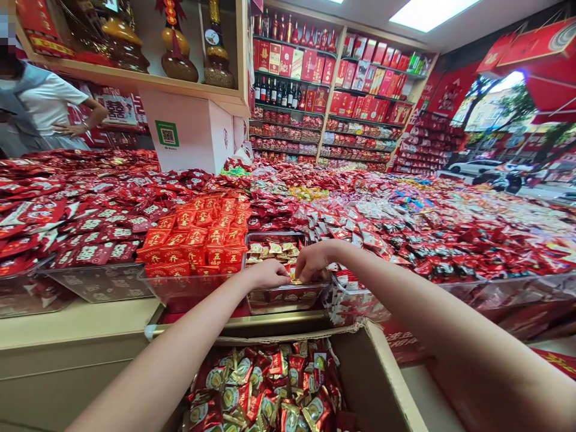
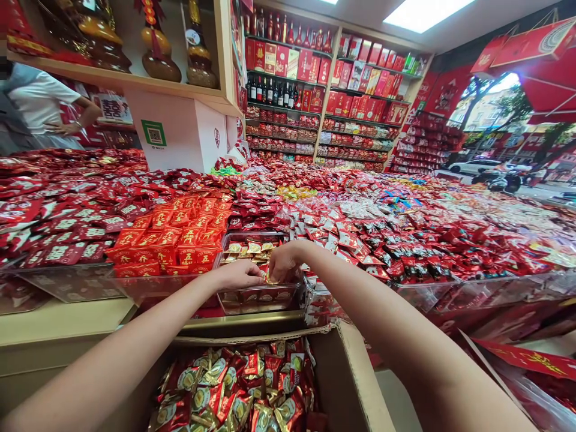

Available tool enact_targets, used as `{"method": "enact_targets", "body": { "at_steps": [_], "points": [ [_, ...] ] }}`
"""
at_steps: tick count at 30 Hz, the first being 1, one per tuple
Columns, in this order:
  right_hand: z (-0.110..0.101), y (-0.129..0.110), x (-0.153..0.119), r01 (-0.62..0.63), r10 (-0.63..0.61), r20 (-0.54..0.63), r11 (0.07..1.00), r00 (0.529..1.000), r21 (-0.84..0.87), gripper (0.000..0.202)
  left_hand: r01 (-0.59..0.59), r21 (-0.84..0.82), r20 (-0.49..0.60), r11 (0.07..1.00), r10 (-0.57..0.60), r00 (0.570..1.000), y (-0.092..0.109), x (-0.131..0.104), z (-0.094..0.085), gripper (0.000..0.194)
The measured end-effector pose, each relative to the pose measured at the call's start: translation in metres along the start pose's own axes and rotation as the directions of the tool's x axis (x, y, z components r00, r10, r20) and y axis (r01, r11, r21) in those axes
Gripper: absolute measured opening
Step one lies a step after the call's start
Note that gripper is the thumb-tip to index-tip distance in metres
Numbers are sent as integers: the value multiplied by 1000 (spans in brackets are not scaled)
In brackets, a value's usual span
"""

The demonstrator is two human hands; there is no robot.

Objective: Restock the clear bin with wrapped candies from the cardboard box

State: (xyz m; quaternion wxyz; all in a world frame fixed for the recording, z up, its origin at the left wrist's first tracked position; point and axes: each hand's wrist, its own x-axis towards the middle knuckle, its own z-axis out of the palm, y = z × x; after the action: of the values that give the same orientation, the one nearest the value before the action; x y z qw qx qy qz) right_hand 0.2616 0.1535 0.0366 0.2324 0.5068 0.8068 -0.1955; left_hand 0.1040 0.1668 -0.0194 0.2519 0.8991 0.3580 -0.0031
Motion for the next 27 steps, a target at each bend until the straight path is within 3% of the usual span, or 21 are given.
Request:
{"method": "enact_targets", "body": {
  "at_steps": [4, 6, 12, 20, 27],
  "points": [
    [-11, 2, -1, -162, 129, -287, 982, 949, -95, 29, 11, -18, -33, 1000, -11, 999, 1, -1, 0, 37],
    [-10, 1, 6, -215, 153, -366, 967, 918, -137, 27, 4, -22, -55, 1000, -5, 998, 0, -1, 1, 40],
    [10, -7, 31, -249, 148, -432, 950, 890, -189, 23, -49, -20, -119, 999, 46, 992, 0, -2, 3, 37],
    [14, 1, 47, -321, 186, -591, 938, 785, -130, 24, -58, -33, -137, 998, 53, 989, 0, -2, 4, 40],
    [5, 11, 58, -315, 205, -578, 944, 790, -95, 27, -55, -55, -138, 997, 47, 989, -2, -2, 6, 43]
  ]
}}
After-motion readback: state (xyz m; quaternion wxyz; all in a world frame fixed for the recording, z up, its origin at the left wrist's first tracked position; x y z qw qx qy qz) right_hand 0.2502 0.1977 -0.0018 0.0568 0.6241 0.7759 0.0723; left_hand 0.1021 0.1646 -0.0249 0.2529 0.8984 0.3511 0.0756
